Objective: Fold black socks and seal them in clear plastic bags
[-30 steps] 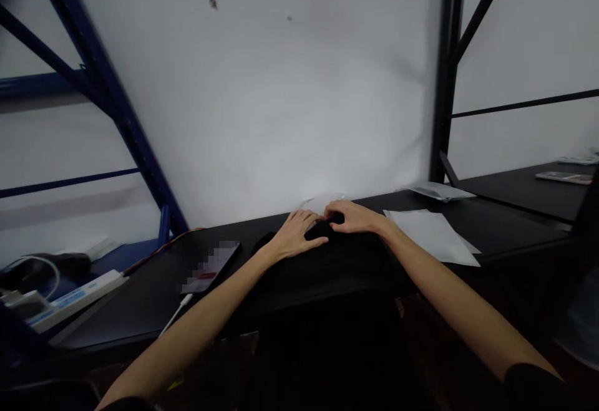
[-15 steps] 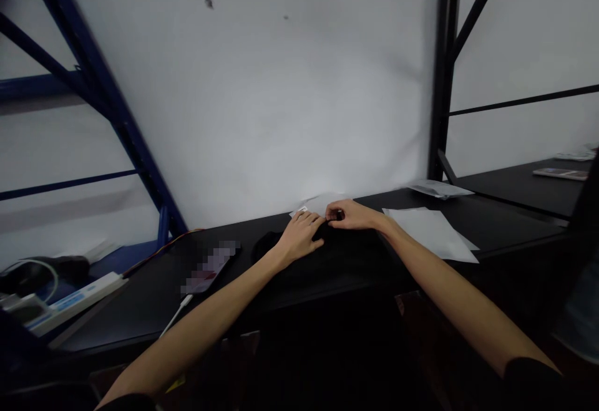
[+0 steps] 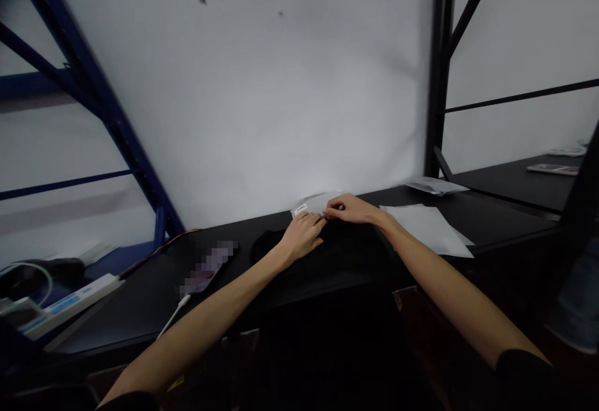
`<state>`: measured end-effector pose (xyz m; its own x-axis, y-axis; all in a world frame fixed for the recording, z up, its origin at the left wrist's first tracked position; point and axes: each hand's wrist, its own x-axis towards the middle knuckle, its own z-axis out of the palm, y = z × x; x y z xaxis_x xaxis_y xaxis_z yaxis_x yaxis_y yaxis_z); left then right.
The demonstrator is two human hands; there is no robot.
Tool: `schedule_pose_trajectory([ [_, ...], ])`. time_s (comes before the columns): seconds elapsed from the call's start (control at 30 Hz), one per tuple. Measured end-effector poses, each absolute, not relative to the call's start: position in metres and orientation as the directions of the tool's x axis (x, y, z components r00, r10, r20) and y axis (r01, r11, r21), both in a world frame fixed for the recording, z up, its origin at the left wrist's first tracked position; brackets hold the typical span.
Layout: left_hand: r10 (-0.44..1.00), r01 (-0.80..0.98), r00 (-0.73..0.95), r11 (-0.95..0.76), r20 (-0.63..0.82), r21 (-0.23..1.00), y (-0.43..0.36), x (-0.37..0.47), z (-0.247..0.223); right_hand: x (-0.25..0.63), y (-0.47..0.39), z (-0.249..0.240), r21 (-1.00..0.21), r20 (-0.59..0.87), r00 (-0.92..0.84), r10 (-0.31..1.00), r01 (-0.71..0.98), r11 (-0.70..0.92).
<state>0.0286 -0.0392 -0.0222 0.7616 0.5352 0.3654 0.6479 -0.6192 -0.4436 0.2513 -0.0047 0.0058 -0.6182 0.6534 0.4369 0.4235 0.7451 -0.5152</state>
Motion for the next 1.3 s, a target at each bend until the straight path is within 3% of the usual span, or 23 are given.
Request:
schedule_pose_trajectory([
  [0.1, 0.528, 0.658, 0.751, -0.641, 0.396, -0.394, -0.038, 0.028, -0.021, 0.251, -0.007, 0.008, -0.54, 0.539, -0.533, 0.652, 0.375, 0.753],
  [0.17, 0.529, 0.683, 0.715, -0.668, 0.457, -0.294, -0.036, 0.026, -0.02, 0.252, -0.01, 0.011, -0.588, 0.585, -0.482, 0.652, 0.301, 0.751],
  [0.33, 0.576, 0.663, 0.497, -0.735, 0.65, 0.144, -0.034, 0.02, -0.014, 0.262, -0.007, 0.018, -0.72, 0.663, -0.271, 0.698, 0.026, 0.694],
  [0.43, 0.628, 0.556, 0.351, -0.736, 0.695, 0.385, -0.033, 0.019, -0.013, 0.269, 0.002, 0.019, -0.798, 0.597, -0.156, 0.787, -0.02, 0.602],
  [0.53, 0.716, 0.454, 0.241, -0.68, 0.655, 0.576, -0.026, 0.019, -0.017, 0.272, 0.009, 0.018, -0.88, 0.444, -0.31, 0.841, 0.023, 0.474],
  [0.63, 0.774, 0.362, 0.164, -0.624, 0.612, 0.692, -0.017, 0.018, -0.02, 0.264, 0.01, 0.014, -0.904, 0.292, -0.534, 0.794, 0.117, 0.411],
  [0.7, 0.78, 0.325, 0.142, -0.618, 0.61, 0.716, -0.015, 0.017, -0.021, 0.254, 0.008, 0.01, -0.89, 0.281, -0.57, 0.772, 0.145, 0.431],
  [0.9, 0.77, 0.36, 0.108, -0.619, 0.628, 0.698, -0.031, 0.019, -0.013, 0.233, 0.0, -0.003, -0.804, 0.421, -0.454, 0.785, 0.214, 0.555],
  [1.17, 0.704, 0.474, 0.133, -0.663, 0.698, 0.579, -0.038, 0.023, -0.013, 0.221, -0.03, 0.003, -0.924, 0.29, -0.529, 0.798, 0.063, 0.377],
  [1.3, 0.677, 0.482, 0.109, -0.677, 0.728, 0.556, -0.037, 0.023, -0.011, 0.221, -0.027, 0.002, -0.913, 0.317, -0.513, 0.797, 0.061, 0.403],
])
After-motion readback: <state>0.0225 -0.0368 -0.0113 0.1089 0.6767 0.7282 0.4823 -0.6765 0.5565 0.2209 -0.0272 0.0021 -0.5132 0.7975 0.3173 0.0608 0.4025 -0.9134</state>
